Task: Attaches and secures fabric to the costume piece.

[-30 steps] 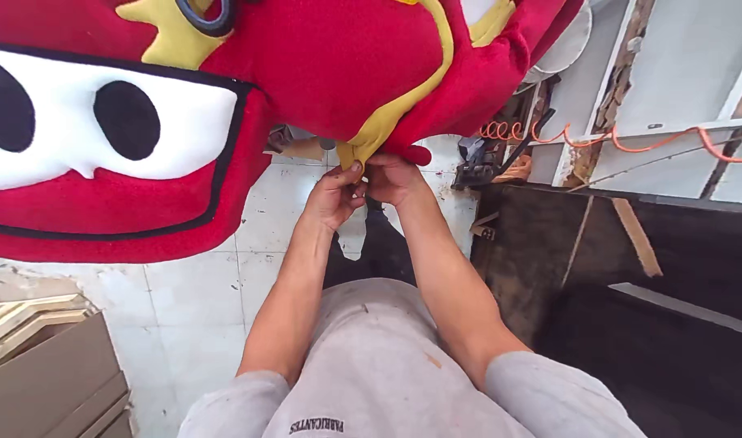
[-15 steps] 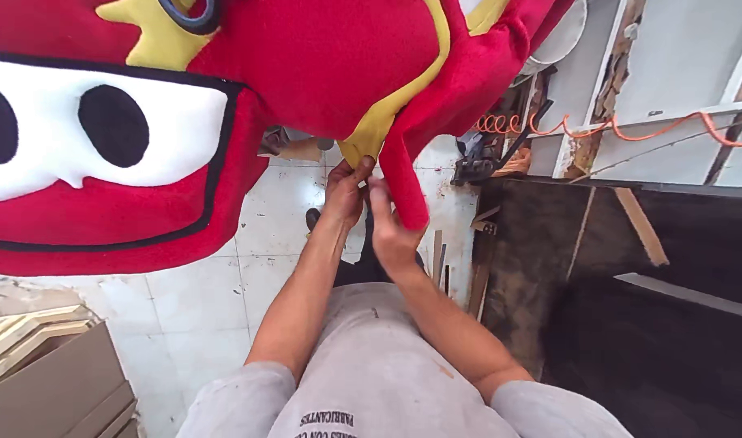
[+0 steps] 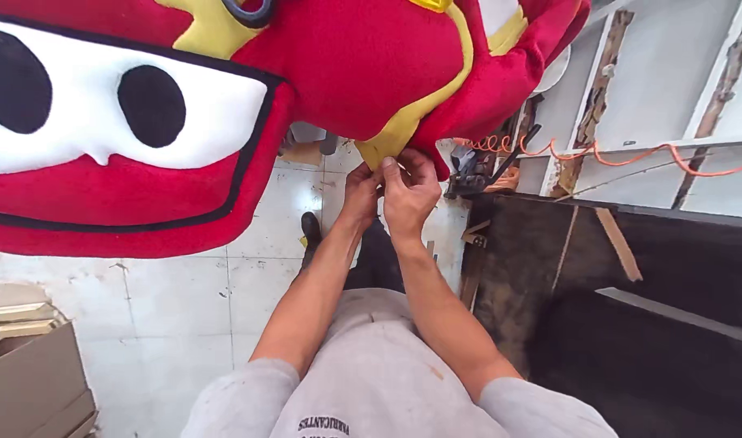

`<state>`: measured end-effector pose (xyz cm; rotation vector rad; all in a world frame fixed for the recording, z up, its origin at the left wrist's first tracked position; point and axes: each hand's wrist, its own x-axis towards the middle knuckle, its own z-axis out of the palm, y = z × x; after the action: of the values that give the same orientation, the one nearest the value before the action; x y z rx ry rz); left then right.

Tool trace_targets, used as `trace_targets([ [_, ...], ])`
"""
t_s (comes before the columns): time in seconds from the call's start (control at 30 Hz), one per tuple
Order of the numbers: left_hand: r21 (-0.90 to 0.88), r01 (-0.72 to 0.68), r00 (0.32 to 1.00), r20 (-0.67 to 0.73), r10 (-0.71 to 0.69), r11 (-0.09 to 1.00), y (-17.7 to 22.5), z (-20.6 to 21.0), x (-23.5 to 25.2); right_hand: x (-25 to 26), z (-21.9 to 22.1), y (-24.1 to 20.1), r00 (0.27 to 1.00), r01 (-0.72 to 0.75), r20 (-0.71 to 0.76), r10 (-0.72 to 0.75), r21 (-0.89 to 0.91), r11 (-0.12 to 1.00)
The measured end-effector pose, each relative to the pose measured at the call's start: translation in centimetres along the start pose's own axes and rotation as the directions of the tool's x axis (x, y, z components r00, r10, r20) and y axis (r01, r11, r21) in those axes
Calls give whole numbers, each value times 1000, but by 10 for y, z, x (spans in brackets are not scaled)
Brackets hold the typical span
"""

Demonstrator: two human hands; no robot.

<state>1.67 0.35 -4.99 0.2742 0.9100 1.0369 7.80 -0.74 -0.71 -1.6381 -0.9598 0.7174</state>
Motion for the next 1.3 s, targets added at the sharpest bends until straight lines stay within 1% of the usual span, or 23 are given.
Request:
trace_targets([
  [0.1, 1, -5, 1000, 23, 5, 1000, 3, -11, -3, -2, 1, 10, 998, 60, -20, -59, 37, 998],
  [0.13, 5, 7, 999, 46, -7, 1000, 6, -17, -2, -1, 0, 13, 998, 62, -22, -61, 60, 996],
  [0.17, 6, 28, 997, 67, -29, 1000, 10, -22, -1, 0, -4, 17, 1000, 23, 0, -23, 102, 995],
  [0.2, 19, 56, 996, 74, -58, 998, 13, -27, 0, 2, -7, 19, 995, -86, 60, 77, 171, 982],
  [0.23, 43, 85, 993, 75, -88, 995, 17, -29, 1, 5, -12, 20, 960, -261, 169, 224, 247, 933],
  [0.27, 68, 110, 991, 71, -115, 992, 21, -31, 2, 10, -16, 21, 882, -450, 302, 362, 308, 838],
  [0.3, 110, 124, 988, 77, -133, 986, 27, -31, 3, 14, -20, 24, 794, -591, 416, 442, 362, 721],
  [0.33, 163, 126, 986, 89, -142, 979, 33, -29, 5, 19, -22, 27, 739, -662, 498, 453, 411, 627],
  [0.37, 200, 119, 985, 101, -141, 973, 38, -27, 6, 23, -24, 29, 717, -686, 548, 430, 448, 573],
  [0.4, 214, 116, 985, 101, -140, 970, 43, -25, 6, 25, -26, 30, 712, -690, 574, 405, 465, 555],
  [0.47, 196, 128, 985, 86, -147, 972, 51, -25, 2, 26, -28, 27, 724, -668, 578, 377, 451, 592],
  [0.53, 131, 154, 985, 63, -163, 979, 59, -24, 4, 26, -27, 24, 736, -642, 586, 339, 445, 624],
  [0.6, 95, 191, 980, 46, -196, 977, 64, -24, 5, 25, -26, 23, 718, -662, 590, 370, 415, 624],
  [0.7, 132, 212, 973, 59, -222, 968, 68, -22, 8, 33, -22, 20, 675, -715, 560, 480, 337, 612],
  [0.77, 157, 217, 970, 81, -231, 964, 68, -25, 11, 40, -15, 17, 680, -709, 520, 517, 286, 645],
  [0.83, 179, 228, 963, 103, -249, 957, 68, -29, 14, 49, -4, 19, 697, -696, 501, 513, 302, 651],
  [0.9, 181, 240, 956, 125, -265, 954, 69, -33, 17, 53, 2, 22, 702, -688, 518, 489, 318, 652],
  [1.0, 202, 258, 949, 132, -288, 945, 69, -35, 17, 53, 3, 23, 686, -693, 569, 453, 323, 645],
  [1.1, 276, 206, 955, 152, -255, 939, 70, -36, 17, 55, 3, 25, 669, -703, 604, 432, 325, 633],
  [1.17, 332, 172, 962, 144, -230, 927, 72, -35, 12, 54, 3, 22, 680, -689, 586, 442, 302, 659],
  [1.23, 357, 144, 971, 130, -202, 923, 72, -33, 8, 48, -2, 12, 679, -678, 550, 485, 219, 702],
  [1.3, 339, 110, 978, 129, -162, 934, 67, -32, 8, 43, -4, 4, 669, -684, 519, 532, 151, 714],
])
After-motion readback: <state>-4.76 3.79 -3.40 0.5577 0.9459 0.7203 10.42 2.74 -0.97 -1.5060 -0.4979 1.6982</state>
